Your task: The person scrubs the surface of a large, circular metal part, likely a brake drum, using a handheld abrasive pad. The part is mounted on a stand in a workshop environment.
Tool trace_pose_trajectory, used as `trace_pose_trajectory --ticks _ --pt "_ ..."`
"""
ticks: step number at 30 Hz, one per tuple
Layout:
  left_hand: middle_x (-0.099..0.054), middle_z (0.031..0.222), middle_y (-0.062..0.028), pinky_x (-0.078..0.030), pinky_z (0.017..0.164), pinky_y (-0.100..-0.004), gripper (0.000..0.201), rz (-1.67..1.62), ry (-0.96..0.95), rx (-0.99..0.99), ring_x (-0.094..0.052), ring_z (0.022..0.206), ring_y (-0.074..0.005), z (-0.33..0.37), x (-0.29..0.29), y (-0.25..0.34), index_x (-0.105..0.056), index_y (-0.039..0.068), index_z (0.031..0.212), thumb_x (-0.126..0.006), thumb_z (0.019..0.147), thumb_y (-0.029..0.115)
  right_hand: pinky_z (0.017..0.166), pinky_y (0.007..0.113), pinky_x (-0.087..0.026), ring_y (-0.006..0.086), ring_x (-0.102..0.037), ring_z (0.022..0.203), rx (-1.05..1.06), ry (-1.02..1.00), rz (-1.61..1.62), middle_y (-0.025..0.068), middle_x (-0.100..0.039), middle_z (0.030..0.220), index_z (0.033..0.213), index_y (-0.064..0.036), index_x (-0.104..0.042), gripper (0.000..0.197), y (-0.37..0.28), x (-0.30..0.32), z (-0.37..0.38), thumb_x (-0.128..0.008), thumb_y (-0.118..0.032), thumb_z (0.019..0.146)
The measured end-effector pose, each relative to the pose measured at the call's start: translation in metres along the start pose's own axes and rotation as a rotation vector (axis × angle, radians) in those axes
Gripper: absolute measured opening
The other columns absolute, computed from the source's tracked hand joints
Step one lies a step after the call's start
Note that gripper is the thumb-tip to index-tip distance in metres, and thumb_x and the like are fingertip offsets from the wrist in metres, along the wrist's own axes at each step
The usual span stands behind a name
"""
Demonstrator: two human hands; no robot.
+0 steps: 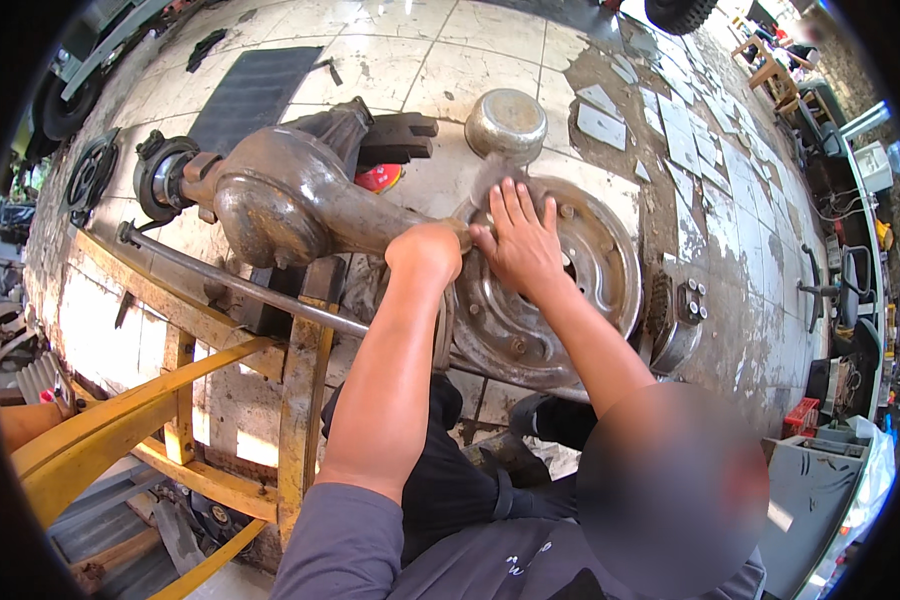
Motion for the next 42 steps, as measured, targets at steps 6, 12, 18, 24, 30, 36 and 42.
trace_pose_trajectory --ticks 6,12,18,24,30,36,42 --pt "-0.069 0.119 -0.0177 -0.055 0.092 -0.0422 0.031 -0.003 -0.050 -0.013 -0.067 0.110 -0.0335 0.003 -0.003 -0.003 -0.074 0.006 0.108 -0.067 0.079 0.012 0.117 0.062 -0.016 0.0317 -0.032 0.147 -0.017 -0.046 0.043 0.0149 -0.032 0.160 0.151 -0.0051 -0.038 0.070 0.000 -0.001 -0.001 -0.035 -0.056 0.102" --pt "-0.069 0.119 -0.0174 -0.055 0.092 -0.0414 0.031 -0.037 0.006 -0.011 -0.067 0.110 -0.0331 -0.004 -0.001 -0.001 -0.074 0.004 0.108 -0.068 0.078 0.012 0.116 0.064 -0.017 0.0318 -0.032 0.147 0.011 -0.012 0.029 0.0160 -0.036 0.158 0.150 -0.0035 -0.039 0.069 -0.003 0.004 0.006 -0.037 -0.053 0.102" --pt "-0.069 0.119 -0.0171 -0.055 0.093 -0.0417 0.031 -0.028 -0.020 -0.002 -0.067 0.111 -0.0327 -0.002 0.002 -0.001 -0.074 0.004 0.109 -0.068 0.080 0.012 0.117 0.063 -0.017 0.0317 -0.031 0.147 -0.012 -0.065 0.012 0.0158 -0.035 0.158 0.151 -0.0038 -0.037 0.069 -0.005 -0.001 -0.004 -0.037 -0.053 0.102" --pt "-0.071 0.119 -0.0107 -0.056 0.088 -0.0386 0.028 0.021 -0.047 -0.010 -0.068 0.112 -0.0275 -0.001 0.000 -0.002 -0.075 0.013 0.112 -0.067 0.085 0.013 0.117 0.063 -0.016 0.0325 -0.029 0.148 -0.034 -0.083 0.039 0.0159 -0.031 0.160 0.152 -0.0052 -0.035 0.070 -0.001 0.000 0.009 -0.035 -0.055 0.102" --pt "-0.069 0.119 -0.0181 -0.054 0.094 -0.0423 0.034 -0.033 -0.004 -0.010 -0.066 0.111 -0.0337 -0.001 -0.004 -0.005 -0.073 0.004 0.110 -0.072 0.079 0.018 0.118 0.063 -0.015 0.0311 -0.030 0.148 -0.009 -0.036 0.028 0.0154 -0.033 0.159 0.151 -0.0054 -0.037 0.072 -0.003 0.004 0.010 -0.036 -0.057 0.101" --pt "-0.071 0.121 -0.0095 -0.056 0.087 -0.0392 0.030 0.053 -0.105 0.019 -0.068 0.112 -0.0270 0.001 -0.001 -0.003 -0.075 0.013 0.113 -0.068 0.084 0.013 0.118 0.062 -0.016 0.0314 -0.031 0.147 -0.032 -0.036 0.041 0.0153 -0.035 0.158 0.150 -0.0044 -0.039 0.072 0.000 0.000 0.000 -0.034 -0.058 0.101" --pt "-0.070 0.116 -0.0188 -0.055 0.092 -0.0416 0.039 0.008 -0.079 0.017 -0.067 0.108 -0.0337 0.002 -0.002 -0.005 -0.073 0.004 0.111 -0.079 0.077 0.024 0.117 0.063 -0.019 0.0317 -0.031 0.148 -0.029 -0.035 0.033 0.0156 -0.034 0.159 0.151 -0.0043 -0.037 0.072 -0.001 0.006 0.011 -0.036 -0.057 0.101"
Point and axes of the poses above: each hand's wrist, its own z-axis towards the middle knuckle, its own x-axis out of the back of the hand, y = z × x, the point moved 5 cm from there along z, towards the middle knuckle
